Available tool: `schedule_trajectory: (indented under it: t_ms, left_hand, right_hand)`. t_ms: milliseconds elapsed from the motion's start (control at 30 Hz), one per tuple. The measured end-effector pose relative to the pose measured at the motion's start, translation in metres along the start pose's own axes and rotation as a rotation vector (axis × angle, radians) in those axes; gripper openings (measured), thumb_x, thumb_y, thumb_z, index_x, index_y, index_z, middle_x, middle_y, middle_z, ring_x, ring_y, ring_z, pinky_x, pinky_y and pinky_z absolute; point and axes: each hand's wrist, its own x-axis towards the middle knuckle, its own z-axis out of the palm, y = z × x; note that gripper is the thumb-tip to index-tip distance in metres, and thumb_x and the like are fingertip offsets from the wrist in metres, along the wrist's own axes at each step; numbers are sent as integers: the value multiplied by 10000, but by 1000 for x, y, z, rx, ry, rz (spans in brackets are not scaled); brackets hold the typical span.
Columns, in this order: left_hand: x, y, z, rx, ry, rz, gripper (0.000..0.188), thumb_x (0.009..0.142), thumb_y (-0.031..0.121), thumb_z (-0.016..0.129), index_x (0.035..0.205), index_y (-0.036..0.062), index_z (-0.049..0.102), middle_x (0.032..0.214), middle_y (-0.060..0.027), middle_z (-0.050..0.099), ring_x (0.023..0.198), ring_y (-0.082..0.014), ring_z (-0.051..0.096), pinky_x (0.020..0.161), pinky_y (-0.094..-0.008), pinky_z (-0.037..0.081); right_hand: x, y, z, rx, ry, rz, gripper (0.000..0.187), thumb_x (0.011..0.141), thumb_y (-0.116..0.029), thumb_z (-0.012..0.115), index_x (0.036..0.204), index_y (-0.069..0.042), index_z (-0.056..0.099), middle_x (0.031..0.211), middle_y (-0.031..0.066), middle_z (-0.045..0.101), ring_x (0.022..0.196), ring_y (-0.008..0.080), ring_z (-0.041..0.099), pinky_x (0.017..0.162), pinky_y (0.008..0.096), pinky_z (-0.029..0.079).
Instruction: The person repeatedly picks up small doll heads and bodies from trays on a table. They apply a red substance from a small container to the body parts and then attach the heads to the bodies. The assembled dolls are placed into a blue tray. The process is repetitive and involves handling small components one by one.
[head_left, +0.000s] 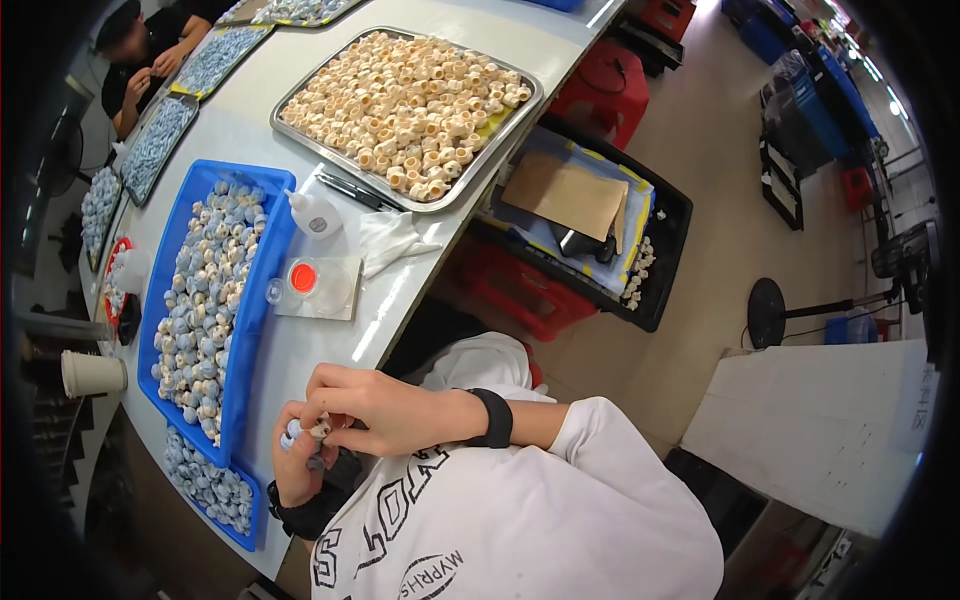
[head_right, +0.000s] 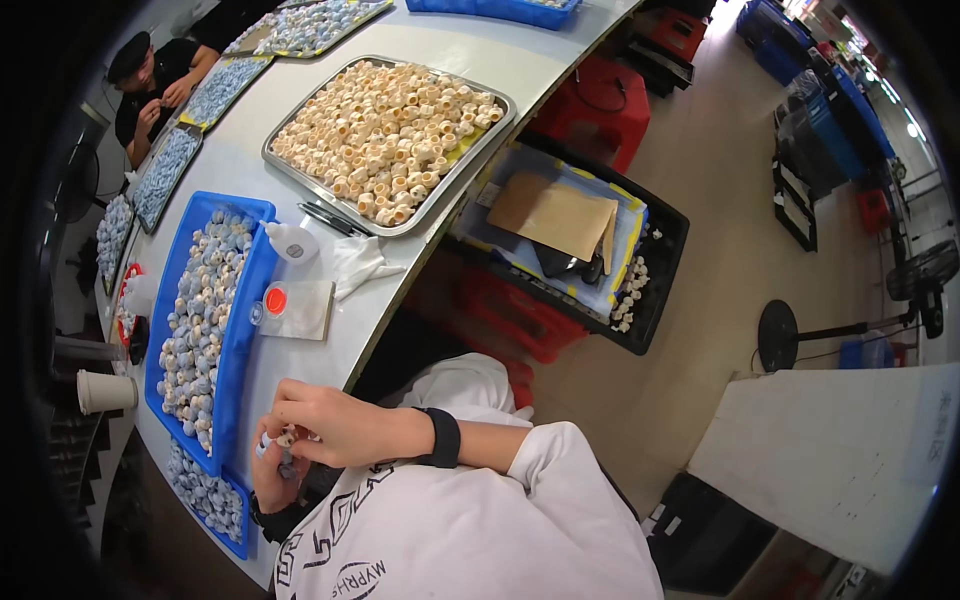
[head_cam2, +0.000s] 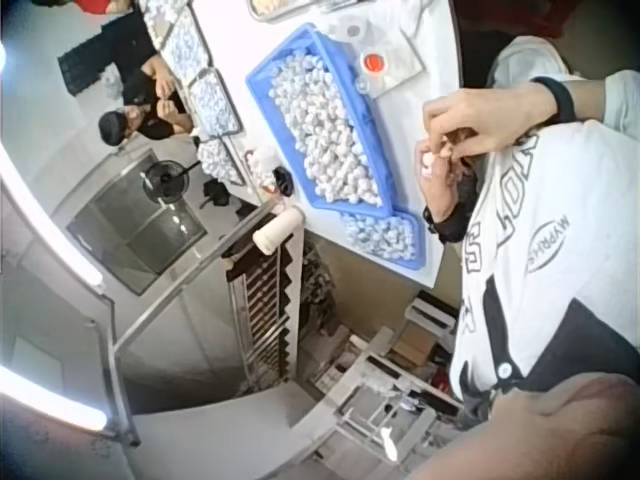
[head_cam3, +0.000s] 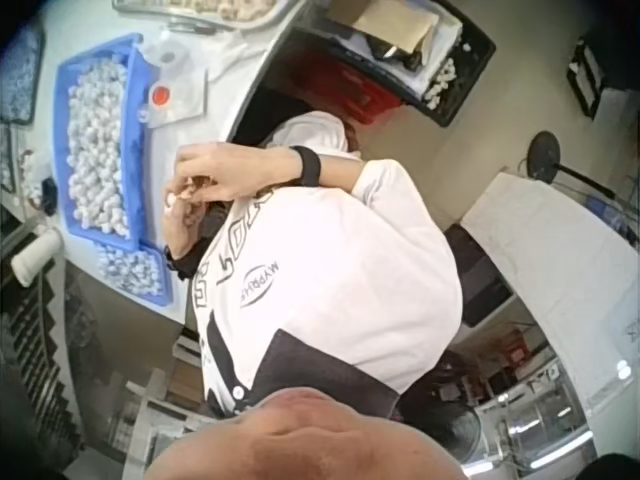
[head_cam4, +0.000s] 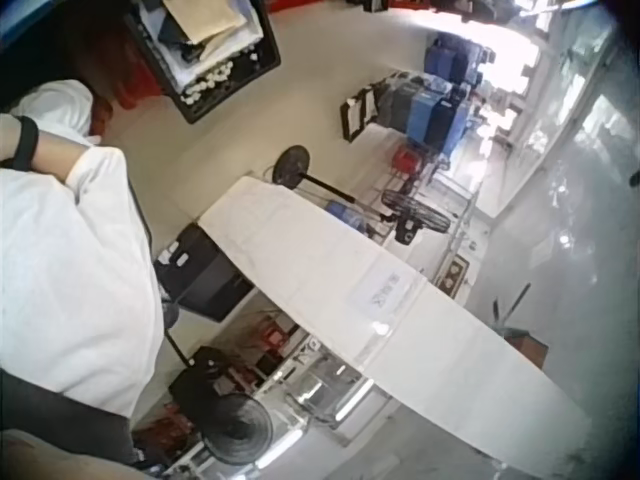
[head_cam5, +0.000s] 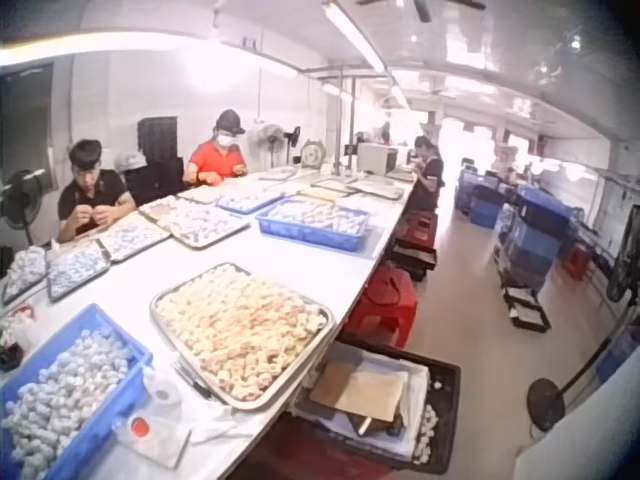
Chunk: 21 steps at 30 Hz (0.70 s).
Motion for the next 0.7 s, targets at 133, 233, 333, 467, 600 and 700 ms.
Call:
schedule_trajectory:
  t_ms: [133,233,333,467,600,700]
  left_hand:
    - [1,-2,6,-27,-1,5,400,787,367,655,925,40,471,753,-48,546,530,-82,512,421,-187,393]
    - [1,-2,5,-8,-16,-8,390,793,365,647,925,43,470,749,-46,545,528,-82,512,419,-189,392]
    - [1,-2,5,5,-18,-10,378,803,361,636,928,46,467,748,-45,545,525,-80,509,418,-191,388]
    - [2,-2,6,16,-5,-5,364,816,357,618,935,49,465,747,-45,546,522,-77,503,421,-191,381]
    - [1,-3,6,34,21,-11,355,824,353,606,942,51,461,747,-45,546,522,-75,499,428,-189,378]
    - [2,-2,5,34,10,-10,351,828,347,601,946,49,459,750,-47,545,520,-73,494,430,-188,378]
  right_hand:
    - [-4,0,0,-17,25,-24,219,717,42,585,926,-13,552,847,97,473,666,204,542,616,293,469]
    - [-6,3,-1,-64,0,-16,206,751,43,589,949,12,542,884,95,471,706,184,574,637,259,523]
    - [-7,6,0,-86,16,-31,215,755,33,588,965,11,543,880,98,474,702,191,576,633,260,522]
    - [-5,8,1,-64,48,-30,193,734,3,579,927,-3,567,853,106,489,642,208,560,604,302,478]
    - [-5,8,0,-90,43,-15,185,741,-11,572,926,-3,571,847,107,490,633,212,559,596,305,476]
    - [-4,6,1,-97,55,-4,184,743,-15,572,927,-4,571,835,105,490,633,215,559,593,310,473]
